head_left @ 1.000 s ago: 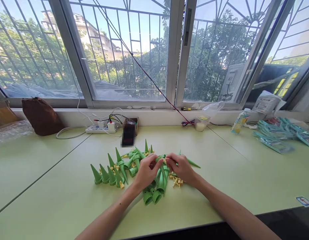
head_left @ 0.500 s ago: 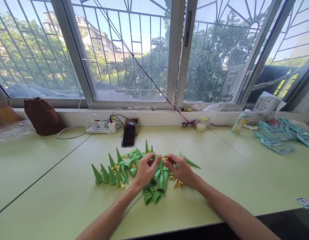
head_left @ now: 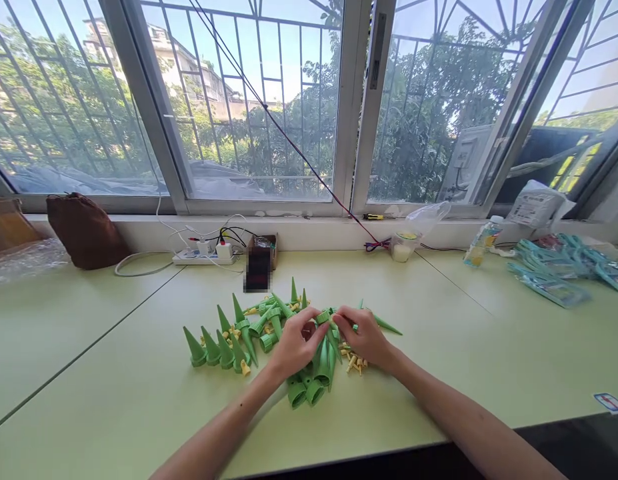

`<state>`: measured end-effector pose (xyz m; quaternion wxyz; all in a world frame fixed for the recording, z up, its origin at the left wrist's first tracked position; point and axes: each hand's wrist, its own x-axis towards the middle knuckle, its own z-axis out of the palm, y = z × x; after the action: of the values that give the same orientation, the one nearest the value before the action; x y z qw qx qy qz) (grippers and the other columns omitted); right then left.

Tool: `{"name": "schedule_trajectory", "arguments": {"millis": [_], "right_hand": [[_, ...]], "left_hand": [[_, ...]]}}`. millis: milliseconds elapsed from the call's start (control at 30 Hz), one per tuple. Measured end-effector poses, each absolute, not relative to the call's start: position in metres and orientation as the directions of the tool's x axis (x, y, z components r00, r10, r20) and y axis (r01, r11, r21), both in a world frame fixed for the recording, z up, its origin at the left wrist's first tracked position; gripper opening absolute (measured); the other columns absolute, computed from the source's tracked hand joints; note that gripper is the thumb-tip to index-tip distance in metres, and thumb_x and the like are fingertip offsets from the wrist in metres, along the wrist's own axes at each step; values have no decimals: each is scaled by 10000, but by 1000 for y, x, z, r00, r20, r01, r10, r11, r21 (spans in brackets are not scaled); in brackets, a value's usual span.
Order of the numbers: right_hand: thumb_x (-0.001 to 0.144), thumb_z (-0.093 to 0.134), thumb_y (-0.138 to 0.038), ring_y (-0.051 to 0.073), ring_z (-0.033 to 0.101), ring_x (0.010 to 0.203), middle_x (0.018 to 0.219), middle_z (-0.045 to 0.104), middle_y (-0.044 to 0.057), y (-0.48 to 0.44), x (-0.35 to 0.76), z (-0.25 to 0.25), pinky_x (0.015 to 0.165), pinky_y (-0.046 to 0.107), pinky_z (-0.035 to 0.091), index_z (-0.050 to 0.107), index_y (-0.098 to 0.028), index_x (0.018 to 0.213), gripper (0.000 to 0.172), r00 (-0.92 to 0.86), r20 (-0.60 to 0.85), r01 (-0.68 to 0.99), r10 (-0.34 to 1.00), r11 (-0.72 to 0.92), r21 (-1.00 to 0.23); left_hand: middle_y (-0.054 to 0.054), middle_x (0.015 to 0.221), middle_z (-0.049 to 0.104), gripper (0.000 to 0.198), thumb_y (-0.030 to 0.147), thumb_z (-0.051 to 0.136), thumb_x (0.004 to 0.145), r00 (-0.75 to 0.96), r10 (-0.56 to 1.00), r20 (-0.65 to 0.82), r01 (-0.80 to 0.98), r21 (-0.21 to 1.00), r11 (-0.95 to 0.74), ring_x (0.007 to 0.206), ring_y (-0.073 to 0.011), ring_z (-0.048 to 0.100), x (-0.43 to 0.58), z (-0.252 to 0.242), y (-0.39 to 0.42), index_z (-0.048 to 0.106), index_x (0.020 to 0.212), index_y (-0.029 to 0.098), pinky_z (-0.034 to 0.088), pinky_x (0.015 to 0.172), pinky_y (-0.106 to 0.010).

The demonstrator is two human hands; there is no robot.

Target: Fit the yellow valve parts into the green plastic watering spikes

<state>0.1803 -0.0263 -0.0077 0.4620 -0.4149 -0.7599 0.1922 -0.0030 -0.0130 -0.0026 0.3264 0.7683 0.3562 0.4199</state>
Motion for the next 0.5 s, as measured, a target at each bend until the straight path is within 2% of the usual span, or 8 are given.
{"name": "schedule_trajectory", "arguments": {"millis": [233,500], "right_hand": [[965,422,-317,85,245,491,516,278,-71,-26,180,-8,490,236,220,299,-196,618,388,-212,584,513,784,598,-616],[961,430,-312,86,235,496,513,264,-73,-25,179,-9,497,239,219,309,-192,604,396,-194,585,534,788,585,-610]], "left_hand": [[17,734,465,166,321,557,893,421,758,499,350,682,-643,552,-92,453,-1,0,-17,562,838,164,366,511,-222],[24,709,462,149,301,572,884,394,746,537,367,652,-663,530,-87,438,0,1,-18,575,827,163,351,509,-224]]}}
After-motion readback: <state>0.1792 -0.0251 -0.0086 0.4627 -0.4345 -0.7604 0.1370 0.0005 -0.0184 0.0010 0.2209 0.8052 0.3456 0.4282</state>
